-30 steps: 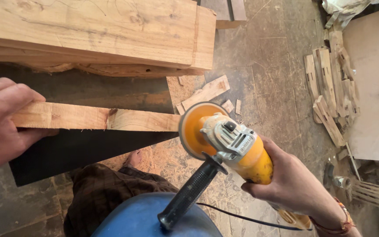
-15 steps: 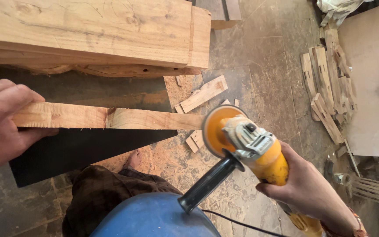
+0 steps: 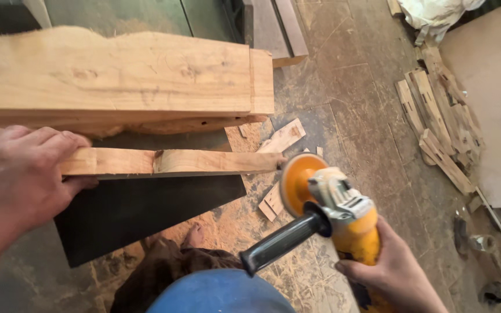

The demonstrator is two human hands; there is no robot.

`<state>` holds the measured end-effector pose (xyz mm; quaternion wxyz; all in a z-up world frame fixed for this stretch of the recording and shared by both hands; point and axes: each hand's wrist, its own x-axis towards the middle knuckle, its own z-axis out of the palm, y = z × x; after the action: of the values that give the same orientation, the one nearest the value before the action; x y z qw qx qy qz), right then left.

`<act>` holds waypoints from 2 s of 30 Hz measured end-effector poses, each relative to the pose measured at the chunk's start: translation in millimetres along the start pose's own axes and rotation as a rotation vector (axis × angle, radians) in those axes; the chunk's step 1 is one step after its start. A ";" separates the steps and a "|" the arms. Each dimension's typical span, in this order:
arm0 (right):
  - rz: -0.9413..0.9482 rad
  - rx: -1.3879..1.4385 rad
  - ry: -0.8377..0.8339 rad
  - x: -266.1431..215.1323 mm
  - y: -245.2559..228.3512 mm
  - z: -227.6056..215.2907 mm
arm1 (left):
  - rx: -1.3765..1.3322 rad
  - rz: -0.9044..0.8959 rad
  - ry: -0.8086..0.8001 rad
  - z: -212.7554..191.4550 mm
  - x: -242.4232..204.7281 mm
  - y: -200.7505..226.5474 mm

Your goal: The person uses a handheld angle grinder to smooth the edges and surfaces of several wooden planks. They hold each plank with one hand while operating the grinder with the other, moving the tool along the wood to remove material and create a finished edge.

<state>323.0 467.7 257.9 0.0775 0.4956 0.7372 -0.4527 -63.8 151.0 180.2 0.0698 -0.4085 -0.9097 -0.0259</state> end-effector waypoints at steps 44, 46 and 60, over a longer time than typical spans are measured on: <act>-0.250 -0.749 -0.385 100.1 -133.8 -11.9 | -1.012 -0.356 -0.193 -6.5 -61.6 292.5; -0.208 -0.780 -0.387 96.0 -141.1 -14.9 | -1.036 -0.336 -0.142 -2.8 -61.2 300.1; -0.375 -0.088 -0.318 126.3 2.5 -92.7 | -1.077 -0.008 0.075 -38.6 -23.0 307.4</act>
<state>293.3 620.3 238.9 0.1288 0.2688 0.8136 -0.4992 185.1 334.4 211.9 -0.1170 -0.3820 -0.7660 -0.5036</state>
